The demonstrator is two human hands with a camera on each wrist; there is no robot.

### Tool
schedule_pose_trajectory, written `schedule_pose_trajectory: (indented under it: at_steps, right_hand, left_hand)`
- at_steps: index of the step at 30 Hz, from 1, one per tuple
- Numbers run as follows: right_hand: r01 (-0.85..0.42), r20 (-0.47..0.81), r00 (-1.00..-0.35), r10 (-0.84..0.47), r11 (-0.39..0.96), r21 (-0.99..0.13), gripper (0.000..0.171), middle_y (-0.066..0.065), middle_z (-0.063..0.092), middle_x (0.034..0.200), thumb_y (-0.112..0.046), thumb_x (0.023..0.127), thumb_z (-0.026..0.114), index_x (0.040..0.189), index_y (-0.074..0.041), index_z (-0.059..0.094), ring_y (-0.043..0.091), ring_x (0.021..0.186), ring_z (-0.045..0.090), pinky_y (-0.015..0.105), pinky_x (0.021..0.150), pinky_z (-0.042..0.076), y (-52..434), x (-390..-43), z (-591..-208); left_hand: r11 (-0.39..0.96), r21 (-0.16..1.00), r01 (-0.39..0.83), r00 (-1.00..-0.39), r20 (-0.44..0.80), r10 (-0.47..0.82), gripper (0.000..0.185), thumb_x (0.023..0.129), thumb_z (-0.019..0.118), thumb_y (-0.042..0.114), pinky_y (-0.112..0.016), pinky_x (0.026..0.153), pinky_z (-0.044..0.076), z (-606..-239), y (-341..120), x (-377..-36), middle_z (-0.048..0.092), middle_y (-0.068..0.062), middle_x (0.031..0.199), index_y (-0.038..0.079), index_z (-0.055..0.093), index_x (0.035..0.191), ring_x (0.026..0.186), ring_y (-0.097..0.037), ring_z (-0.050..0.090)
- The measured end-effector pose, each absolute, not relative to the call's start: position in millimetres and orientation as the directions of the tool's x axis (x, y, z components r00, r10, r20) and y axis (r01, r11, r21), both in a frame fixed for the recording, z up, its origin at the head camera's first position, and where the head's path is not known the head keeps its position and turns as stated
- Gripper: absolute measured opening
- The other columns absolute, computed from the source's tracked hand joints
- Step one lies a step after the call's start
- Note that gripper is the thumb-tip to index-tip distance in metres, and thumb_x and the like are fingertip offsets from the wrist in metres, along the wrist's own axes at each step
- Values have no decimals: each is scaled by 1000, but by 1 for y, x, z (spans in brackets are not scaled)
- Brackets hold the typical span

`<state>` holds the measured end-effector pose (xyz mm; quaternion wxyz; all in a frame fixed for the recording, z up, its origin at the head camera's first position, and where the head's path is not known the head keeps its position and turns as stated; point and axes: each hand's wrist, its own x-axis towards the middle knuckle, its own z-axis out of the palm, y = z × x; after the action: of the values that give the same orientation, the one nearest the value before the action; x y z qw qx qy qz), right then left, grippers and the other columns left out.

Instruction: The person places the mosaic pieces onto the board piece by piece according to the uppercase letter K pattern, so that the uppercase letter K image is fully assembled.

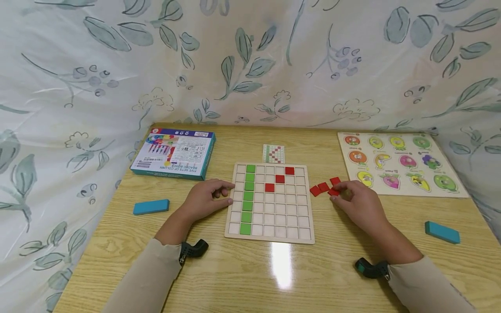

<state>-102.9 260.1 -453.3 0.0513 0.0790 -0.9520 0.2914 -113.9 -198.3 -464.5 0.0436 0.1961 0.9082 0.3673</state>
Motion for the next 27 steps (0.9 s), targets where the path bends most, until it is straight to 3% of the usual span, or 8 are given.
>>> schedule_pose_trajectory:
  at_steps: [15, 27]
  right_hand:
    - [-169, 122, -985, -120, 809, -563, 30, 19, 72, 113, -12, 92, 85, 117, -1, 75, 27, 86, 58, 39, 72, 46, 258, -103, -452]
    - [-207, 161, -977, -137, 776, -595, 35, 17, 69, 111, -13, 91, 86, 122, 0, 75, 17, 71, 54, 27, 58, 44, 256, -104, -448]
  left_hand:
    - [653, 679, 335, -916, 71, 396, 37, 95, 84, 28, -36, 78, 46, -465, -199, -114, 65, 12, 97, 19, 77, 130, 83, -14, 55]
    - [650, 677, 344, -914, 82, 398, 37, 95, 84, 27, -36, 79, 46, -464, -199, -114, 65, 12, 97, 18, 77, 130, 83, -14, 55]
